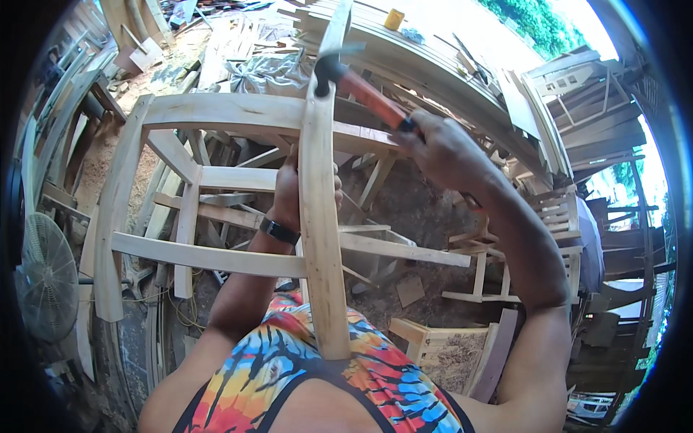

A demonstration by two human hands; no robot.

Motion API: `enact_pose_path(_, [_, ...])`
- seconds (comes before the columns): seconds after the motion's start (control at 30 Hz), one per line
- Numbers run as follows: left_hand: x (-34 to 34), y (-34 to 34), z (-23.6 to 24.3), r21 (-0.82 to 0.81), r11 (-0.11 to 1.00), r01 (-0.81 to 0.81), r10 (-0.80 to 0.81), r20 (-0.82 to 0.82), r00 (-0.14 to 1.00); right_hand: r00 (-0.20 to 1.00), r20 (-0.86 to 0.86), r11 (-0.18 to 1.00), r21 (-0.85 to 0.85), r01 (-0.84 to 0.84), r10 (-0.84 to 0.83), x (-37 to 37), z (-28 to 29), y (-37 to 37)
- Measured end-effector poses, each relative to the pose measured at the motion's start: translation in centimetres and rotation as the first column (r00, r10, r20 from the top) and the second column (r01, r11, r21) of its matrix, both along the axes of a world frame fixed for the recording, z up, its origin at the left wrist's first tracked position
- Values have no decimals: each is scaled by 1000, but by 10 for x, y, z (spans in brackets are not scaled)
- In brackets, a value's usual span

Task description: The person hammers nails into the joints of a wooden chair frame using a hammer. They then use an angle grinder to sand the backrest slats of the chair and wipe the surface by hand.

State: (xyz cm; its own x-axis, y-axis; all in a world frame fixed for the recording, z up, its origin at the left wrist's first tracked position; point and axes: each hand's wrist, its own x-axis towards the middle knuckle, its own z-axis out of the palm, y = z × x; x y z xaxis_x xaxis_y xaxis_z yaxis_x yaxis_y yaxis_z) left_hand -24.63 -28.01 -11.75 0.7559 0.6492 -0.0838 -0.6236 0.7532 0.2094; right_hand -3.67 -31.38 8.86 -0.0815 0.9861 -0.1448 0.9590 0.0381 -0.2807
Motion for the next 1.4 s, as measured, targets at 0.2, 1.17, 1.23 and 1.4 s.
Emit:
enact_pose_path(0.2, [7,5,4,5,999,48,-48,7,999,997,-46,991,122,-49,55,13,-31,-6])
enact_pose_path(1.17, [-369,5,33,378,908,-183,318,-334,887,877,-452,986,53,-158,165,-210,-14,-1])
enact_pose_path(1.23, [-359,-1,71,393,905,-165,354,-479,803,888,-423,984,59,-169,178,-237,-17,1])
enact_pose_path(1.4, [-359,8,59,433,892,-128,336,-449,828,903,-385,980,135,-148,190,-259,-18,3])
